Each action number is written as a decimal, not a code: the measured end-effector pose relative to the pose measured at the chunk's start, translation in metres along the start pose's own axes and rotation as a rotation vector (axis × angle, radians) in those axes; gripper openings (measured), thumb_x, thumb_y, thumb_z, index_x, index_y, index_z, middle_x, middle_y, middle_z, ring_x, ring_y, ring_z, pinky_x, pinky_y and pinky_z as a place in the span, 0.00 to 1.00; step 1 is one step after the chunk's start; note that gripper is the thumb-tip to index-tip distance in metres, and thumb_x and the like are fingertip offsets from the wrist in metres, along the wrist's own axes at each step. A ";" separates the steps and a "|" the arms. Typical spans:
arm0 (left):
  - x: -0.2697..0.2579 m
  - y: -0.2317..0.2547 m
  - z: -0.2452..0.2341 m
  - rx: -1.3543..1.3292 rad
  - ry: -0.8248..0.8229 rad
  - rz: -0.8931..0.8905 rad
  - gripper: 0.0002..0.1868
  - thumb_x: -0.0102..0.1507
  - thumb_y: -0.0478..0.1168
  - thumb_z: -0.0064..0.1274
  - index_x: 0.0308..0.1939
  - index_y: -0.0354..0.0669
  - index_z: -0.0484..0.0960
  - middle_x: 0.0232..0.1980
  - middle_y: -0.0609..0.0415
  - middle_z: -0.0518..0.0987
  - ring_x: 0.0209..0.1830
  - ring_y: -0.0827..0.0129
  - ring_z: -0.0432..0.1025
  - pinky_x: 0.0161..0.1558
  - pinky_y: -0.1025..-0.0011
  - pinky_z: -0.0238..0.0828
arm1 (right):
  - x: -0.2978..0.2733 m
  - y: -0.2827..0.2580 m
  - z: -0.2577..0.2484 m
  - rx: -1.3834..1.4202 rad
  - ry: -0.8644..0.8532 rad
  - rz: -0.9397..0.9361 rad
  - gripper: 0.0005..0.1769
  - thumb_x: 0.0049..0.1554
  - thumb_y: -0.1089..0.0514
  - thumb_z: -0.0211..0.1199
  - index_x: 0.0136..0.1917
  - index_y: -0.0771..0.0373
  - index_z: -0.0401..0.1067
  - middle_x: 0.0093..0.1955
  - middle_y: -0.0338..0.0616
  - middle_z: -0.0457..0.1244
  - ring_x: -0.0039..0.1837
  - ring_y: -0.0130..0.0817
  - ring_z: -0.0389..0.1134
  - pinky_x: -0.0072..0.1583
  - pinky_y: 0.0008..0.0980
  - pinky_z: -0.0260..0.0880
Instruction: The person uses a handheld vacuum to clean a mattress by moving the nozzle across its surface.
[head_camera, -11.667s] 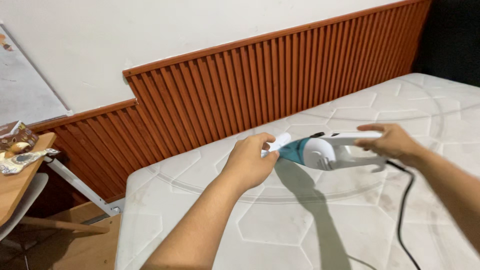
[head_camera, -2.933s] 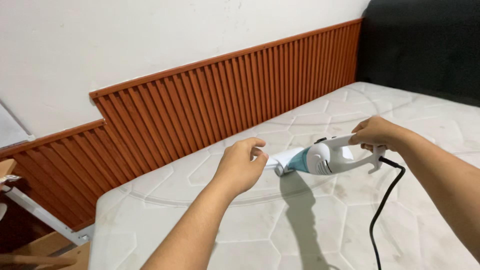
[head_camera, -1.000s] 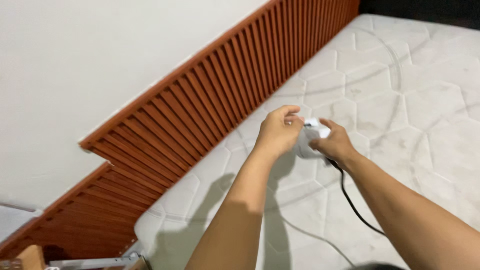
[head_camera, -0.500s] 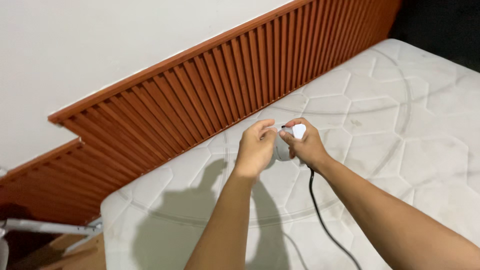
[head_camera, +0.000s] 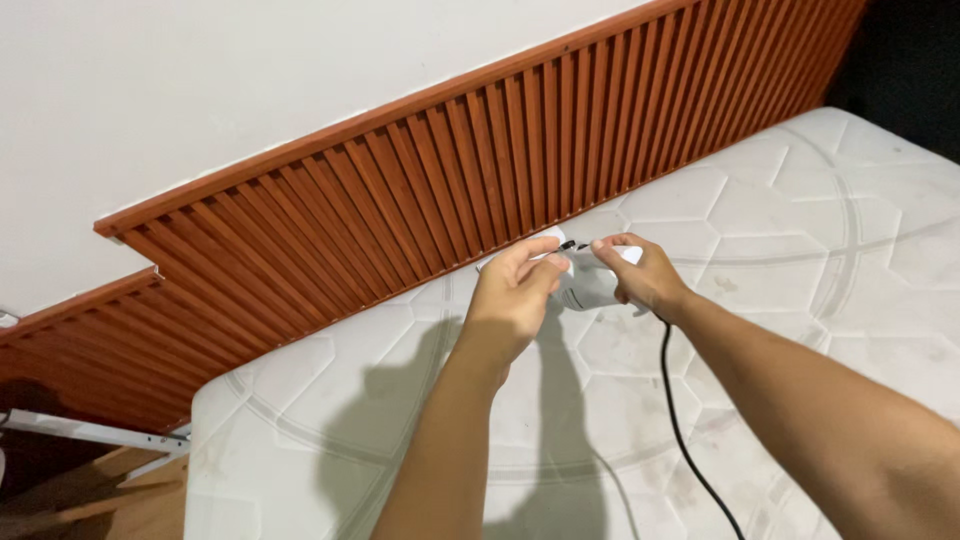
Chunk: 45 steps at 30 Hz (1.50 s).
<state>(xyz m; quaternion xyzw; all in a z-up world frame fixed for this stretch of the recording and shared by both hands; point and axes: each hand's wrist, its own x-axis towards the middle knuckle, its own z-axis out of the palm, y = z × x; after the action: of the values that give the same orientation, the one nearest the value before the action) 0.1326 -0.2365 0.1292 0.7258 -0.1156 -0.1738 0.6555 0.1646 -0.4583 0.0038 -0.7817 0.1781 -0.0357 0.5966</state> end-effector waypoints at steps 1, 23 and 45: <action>0.002 0.001 -0.004 -0.028 -0.009 0.032 0.23 0.66 0.41 0.49 0.65 0.38 0.75 0.54 0.49 0.84 0.51 0.70 0.74 0.53 0.71 0.68 | 0.002 -0.004 -0.004 -0.022 -0.009 0.026 0.25 0.57 0.40 0.62 0.60 0.56 0.73 0.30 0.41 0.63 0.29 0.30 0.62 0.30 0.35 0.61; -0.061 0.017 -0.078 0.163 -0.063 -0.103 0.21 0.66 0.40 0.48 0.62 0.41 0.78 0.48 0.46 0.80 0.41 0.67 0.69 0.40 0.66 0.66 | 0.060 0.042 0.071 -0.769 -0.253 0.563 0.28 0.59 0.36 0.56 0.57 0.61 0.76 0.43 0.47 0.69 0.43 0.40 0.69 0.45 0.45 0.67; -0.047 -0.004 -0.052 0.119 -0.115 -0.140 0.24 0.64 0.41 0.45 0.64 0.42 0.75 0.55 0.54 0.84 0.56 0.69 0.75 0.56 0.69 0.68 | 0.033 0.100 -0.041 -1.104 -0.089 0.472 0.32 0.60 0.34 0.55 0.53 0.63 0.82 0.44 0.51 0.74 0.46 0.44 0.77 0.52 0.41 0.75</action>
<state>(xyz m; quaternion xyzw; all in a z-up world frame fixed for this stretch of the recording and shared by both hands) 0.1104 -0.1695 0.1338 0.7585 -0.1121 -0.2535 0.5898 0.1611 -0.5286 -0.0839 -0.9161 0.3137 0.2284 0.1014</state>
